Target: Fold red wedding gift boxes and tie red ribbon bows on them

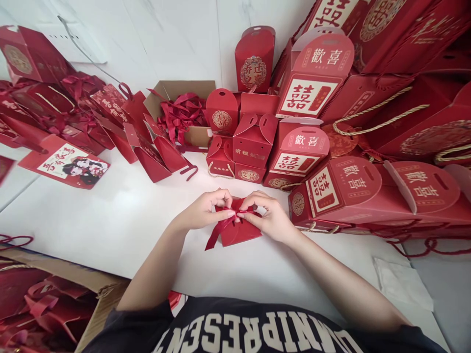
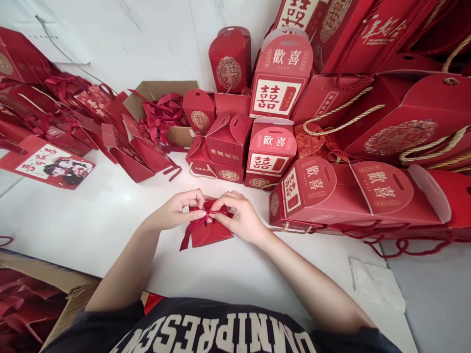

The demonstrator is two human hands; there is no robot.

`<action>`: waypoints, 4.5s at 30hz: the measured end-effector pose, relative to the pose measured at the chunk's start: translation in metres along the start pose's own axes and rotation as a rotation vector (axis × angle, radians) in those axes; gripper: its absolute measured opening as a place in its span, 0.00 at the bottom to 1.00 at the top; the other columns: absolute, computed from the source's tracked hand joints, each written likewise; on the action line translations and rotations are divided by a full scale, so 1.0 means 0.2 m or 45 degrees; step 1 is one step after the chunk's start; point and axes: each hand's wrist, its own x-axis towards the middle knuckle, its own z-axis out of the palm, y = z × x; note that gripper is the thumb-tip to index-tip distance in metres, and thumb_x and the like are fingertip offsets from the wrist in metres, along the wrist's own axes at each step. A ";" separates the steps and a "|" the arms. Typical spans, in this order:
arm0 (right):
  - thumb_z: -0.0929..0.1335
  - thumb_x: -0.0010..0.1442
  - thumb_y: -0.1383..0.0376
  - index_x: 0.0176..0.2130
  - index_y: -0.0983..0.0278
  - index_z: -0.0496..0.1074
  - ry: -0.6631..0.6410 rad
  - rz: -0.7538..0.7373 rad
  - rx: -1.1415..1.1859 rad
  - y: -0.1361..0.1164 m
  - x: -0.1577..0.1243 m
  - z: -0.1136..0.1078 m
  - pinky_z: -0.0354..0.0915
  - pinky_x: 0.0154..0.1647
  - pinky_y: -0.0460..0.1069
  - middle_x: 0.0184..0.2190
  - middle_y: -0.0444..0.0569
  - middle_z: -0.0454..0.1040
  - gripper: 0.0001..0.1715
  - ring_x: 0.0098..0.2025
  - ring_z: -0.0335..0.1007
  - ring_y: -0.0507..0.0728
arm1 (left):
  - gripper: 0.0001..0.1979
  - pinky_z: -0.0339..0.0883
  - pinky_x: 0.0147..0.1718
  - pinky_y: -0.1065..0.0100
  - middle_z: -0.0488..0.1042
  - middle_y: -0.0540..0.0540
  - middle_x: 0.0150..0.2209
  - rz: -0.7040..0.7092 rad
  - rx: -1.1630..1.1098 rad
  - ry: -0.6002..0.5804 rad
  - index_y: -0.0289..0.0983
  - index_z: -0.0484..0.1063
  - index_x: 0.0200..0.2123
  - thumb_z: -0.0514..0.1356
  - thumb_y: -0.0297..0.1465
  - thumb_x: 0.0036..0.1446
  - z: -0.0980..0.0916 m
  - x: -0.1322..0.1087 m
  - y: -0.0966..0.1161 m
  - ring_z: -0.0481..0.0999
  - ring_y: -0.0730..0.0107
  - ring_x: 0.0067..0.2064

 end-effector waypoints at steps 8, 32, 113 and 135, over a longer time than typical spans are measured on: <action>0.66 0.65 0.68 0.39 0.57 0.74 -0.247 -0.405 -0.312 0.02 0.01 -0.08 0.55 0.59 0.59 0.38 0.45 0.79 0.07 0.43 0.71 0.55 | 0.09 0.64 0.35 0.68 0.74 0.47 0.34 -0.030 0.006 0.034 0.37 0.61 0.34 0.57 0.34 0.62 -0.01 -0.01 -0.01 0.74 0.70 0.36; 0.67 0.62 0.69 0.38 0.59 0.65 -0.201 -0.199 -0.138 0.00 0.01 -0.05 0.63 0.50 0.56 0.34 0.45 0.71 0.06 0.37 0.65 0.56 | 0.07 0.65 0.51 0.61 0.73 0.51 0.34 0.212 0.997 0.655 0.40 0.66 0.38 0.56 0.24 0.56 0.25 -0.06 0.04 0.73 0.70 0.37; 0.64 0.66 0.64 0.31 0.60 0.64 -0.346 0.139 -0.222 -0.10 -0.01 -0.18 0.59 0.60 0.60 0.58 0.52 0.68 0.10 0.60 0.63 0.60 | 0.10 0.62 0.40 0.65 0.72 0.52 0.28 0.143 0.753 0.616 0.37 0.69 0.29 0.57 0.31 0.63 0.11 -0.21 -0.03 0.69 0.72 0.32; 0.67 0.62 0.70 0.36 0.59 0.68 -0.378 -0.023 -0.242 -0.12 0.01 -0.19 0.61 0.60 0.60 0.56 0.52 0.68 0.05 0.61 0.63 0.61 | 0.09 0.65 0.44 0.60 0.69 0.44 0.39 0.475 0.905 0.411 0.40 0.76 0.36 0.58 0.22 0.58 0.07 -0.22 -0.01 0.68 0.64 0.42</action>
